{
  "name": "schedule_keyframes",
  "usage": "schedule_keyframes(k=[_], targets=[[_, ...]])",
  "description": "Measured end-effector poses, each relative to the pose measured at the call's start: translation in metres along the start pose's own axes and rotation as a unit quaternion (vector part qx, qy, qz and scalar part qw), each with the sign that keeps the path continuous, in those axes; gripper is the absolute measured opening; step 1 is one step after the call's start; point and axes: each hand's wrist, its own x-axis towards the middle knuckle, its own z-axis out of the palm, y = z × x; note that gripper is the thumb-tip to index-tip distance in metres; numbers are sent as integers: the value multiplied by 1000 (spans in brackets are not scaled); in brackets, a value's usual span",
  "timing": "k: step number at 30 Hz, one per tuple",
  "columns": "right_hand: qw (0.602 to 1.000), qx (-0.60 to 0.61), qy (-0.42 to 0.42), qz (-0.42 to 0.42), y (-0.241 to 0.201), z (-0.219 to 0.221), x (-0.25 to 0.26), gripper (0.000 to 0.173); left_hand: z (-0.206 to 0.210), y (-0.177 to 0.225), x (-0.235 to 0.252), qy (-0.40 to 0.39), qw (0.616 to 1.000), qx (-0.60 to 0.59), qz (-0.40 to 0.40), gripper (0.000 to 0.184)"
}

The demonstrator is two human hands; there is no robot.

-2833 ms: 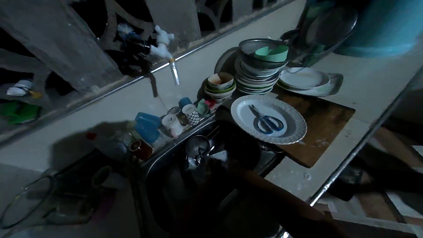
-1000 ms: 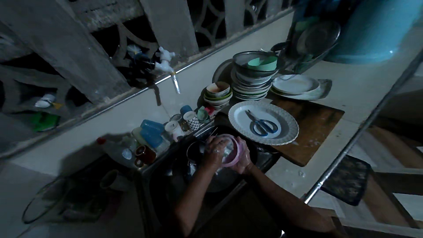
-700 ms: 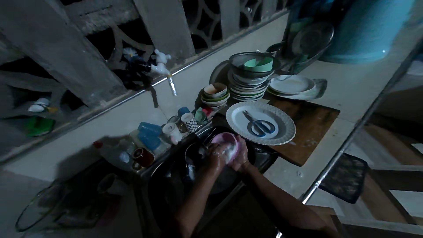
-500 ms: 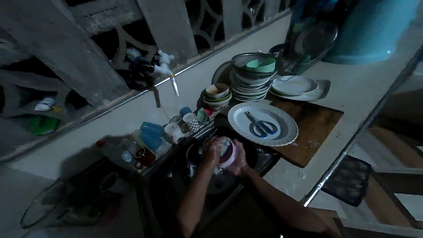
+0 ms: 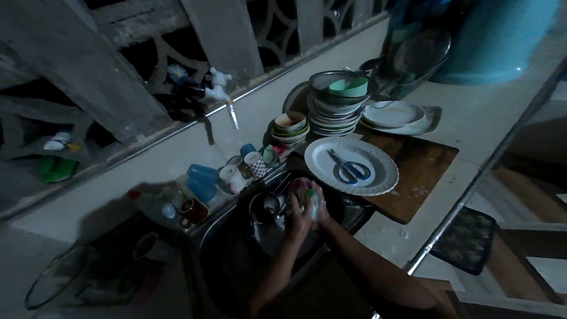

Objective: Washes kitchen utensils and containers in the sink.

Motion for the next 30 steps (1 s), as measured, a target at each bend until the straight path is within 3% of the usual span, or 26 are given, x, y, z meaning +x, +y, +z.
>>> schedule_keyframes(k=[5,8,11,14,19,21,24,27,30], targets=[[997,59,-25,50,-11,3,-4,50,-14,-6,-6,-29,994,23,100,60],[996,51,-38,56,-14,2,-4,51,-12,-19,-11,23,981,36,191,55],[993,-97,-64,-21,-10,3,-12,46,-12,-6,-15,59,991,-30,116,52],[953,-268,-97,-100,-2,-1,-10,53,-9,19,-9,110,986,-126,4,44],[956,-245,-80,-139,12,-16,9,66,-6,29,3,114,969,-211,-62,38],[959,-243,-87,-118,10,-19,6,68,-4,32,7,111,964,-225,-84,38],[973,-212,-76,-48,-4,-9,-12,60,-1,36,2,93,983,-154,-45,42],[976,-197,-65,-64,-4,-10,-7,48,-5,28,-5,-3,999,-38,-11,61],[974,-213,-59,-49,-15,-5,-6,34,-2,13,0,15,1000,-22,13,65]])
